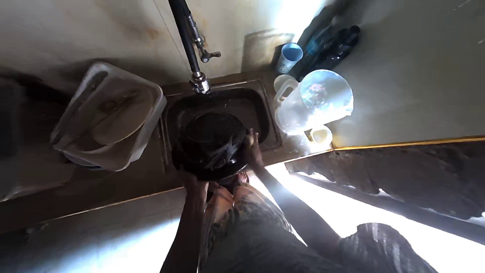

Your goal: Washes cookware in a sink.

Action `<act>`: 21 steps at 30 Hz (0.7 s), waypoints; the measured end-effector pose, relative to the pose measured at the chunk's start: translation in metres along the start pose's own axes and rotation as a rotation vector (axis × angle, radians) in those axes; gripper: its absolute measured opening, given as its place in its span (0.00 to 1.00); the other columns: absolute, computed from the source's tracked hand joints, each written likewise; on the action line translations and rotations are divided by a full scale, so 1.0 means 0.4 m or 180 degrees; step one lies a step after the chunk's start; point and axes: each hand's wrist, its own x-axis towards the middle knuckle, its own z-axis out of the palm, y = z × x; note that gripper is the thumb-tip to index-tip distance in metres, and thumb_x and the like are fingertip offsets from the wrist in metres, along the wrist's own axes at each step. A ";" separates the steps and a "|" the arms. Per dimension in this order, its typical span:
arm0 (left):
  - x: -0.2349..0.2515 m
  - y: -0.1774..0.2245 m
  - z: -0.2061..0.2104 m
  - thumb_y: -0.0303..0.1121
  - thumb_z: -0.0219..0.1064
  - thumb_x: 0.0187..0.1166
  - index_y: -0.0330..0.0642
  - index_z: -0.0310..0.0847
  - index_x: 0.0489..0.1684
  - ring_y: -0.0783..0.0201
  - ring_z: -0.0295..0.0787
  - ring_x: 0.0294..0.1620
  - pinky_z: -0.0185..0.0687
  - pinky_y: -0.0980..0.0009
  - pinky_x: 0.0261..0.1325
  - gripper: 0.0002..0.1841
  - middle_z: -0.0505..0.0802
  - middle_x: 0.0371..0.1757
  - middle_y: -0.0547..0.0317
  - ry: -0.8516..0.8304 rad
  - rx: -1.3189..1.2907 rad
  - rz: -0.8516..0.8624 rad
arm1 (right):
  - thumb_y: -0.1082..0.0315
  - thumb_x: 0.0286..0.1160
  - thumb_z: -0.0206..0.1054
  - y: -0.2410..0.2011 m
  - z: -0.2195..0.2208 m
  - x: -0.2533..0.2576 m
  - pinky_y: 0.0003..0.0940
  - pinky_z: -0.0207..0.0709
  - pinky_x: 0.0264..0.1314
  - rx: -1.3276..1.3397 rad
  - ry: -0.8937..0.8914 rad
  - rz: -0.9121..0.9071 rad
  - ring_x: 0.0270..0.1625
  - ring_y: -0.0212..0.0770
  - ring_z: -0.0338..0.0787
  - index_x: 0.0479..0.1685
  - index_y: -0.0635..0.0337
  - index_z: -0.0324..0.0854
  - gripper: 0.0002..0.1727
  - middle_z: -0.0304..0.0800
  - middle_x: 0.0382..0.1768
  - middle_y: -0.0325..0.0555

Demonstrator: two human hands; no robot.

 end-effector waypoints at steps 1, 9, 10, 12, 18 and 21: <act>-0.013 -0.016 -0.014 0.53 0.31 0.95 0.46 0.67 0.74 0.62 0.85 0.56 0.85 0.57 0.57 0.28 0.86 0.58 0.54 -0.0077 -0.0004 -0.0040 | 0.56 0.97 0.41 0.014 -0.032 0.047 0.63 0.57 0.89 0.0353 0.0041 0.0297 0.90 0.63 0.62 0.91 0.60 0.58 0.30 0.59 0.90 0.64; -0.025 0.078 -0.077 0.41 0.35 0.92 0.49 0.75 0.55 0.71 0.92 0.42 0.92 0.67 0.42 0.20 0.92 0.40 0.65 -0.1015 0.0492 -0.0282 | 0.54 0.96 0.45 -0.035 -0.188 0.239 0.46 0.75 0.75 0.0732 -0.0102 0.0130 0.68 0.47 0.86 0.74 0.66 0.77 0.27 0.86 0.67 0.61; -0.020 0.111 -0.060 0.38 0.37 0.95 0.43 0.74 0.59 0.71 0.90 0.41 0.90 0.69 0.44 0.18 0.90 0.41 0.63 -0.0947 0.0858 -0.0166 | 0.56 0.96 0.47 -0.045 -0.200 0.258 0.46 0.74 0.75 0.0617 -0.0273 -0.0036 0.67 0.47 0.86 0.73 0.68 0.78 0.26 0.86 0.66 0.62; -0.023 0.158 -0.005 0.37 0.45 0.95 0.40 0.76 0.62 0.72 0.90 0.42 0.89 0.71 0.46 0.16 0.90 0.42 0.61 -0.0766 0.1437 0.0105 | 0.54 0.96 0.47 -0.084 -0.219 0.295 0.47 0.74 0.74 0.0472 -0.0721 -0.0026 0.66 0.47 0.85 0.71 0.71 0.77 0.28 0.85 0.66 0.63; -0.120 0.166 0.120 0.40 0.60 0.88 0.26 0.83 0.55 0.52 0.83 0.58 0.74 0.49 0.64 0.20 0.89 0.53 0.37 -0.0399 0.3032 0.1062 | 0.68 0.93 0.51 -0.335 -0.210 0.274 0.54 0.73 0.75 -0.0883 -0.1381 -0.0773 0.69 0.55 0.84 0.70 0.70 0.79 0.19 0.84 0.68 0.64; -0.127 0.161 0.136 0.39 0.50 0.93 0.26 0.78 0.66 0.50 0.80 0.66 0.71 0.50 0.72 0.22 0.86 0.63 0.34 -0.0254 0.3200 0.1110 | 0.64 0.80 0.67 -0.377 -0.113 0.104 0.62 0.70 0.80 -0.2000 -0.0591 -0.1769 0.82 0.64 0.74 0.76 0.62 0.78 0.25 0.74 0.79 0.65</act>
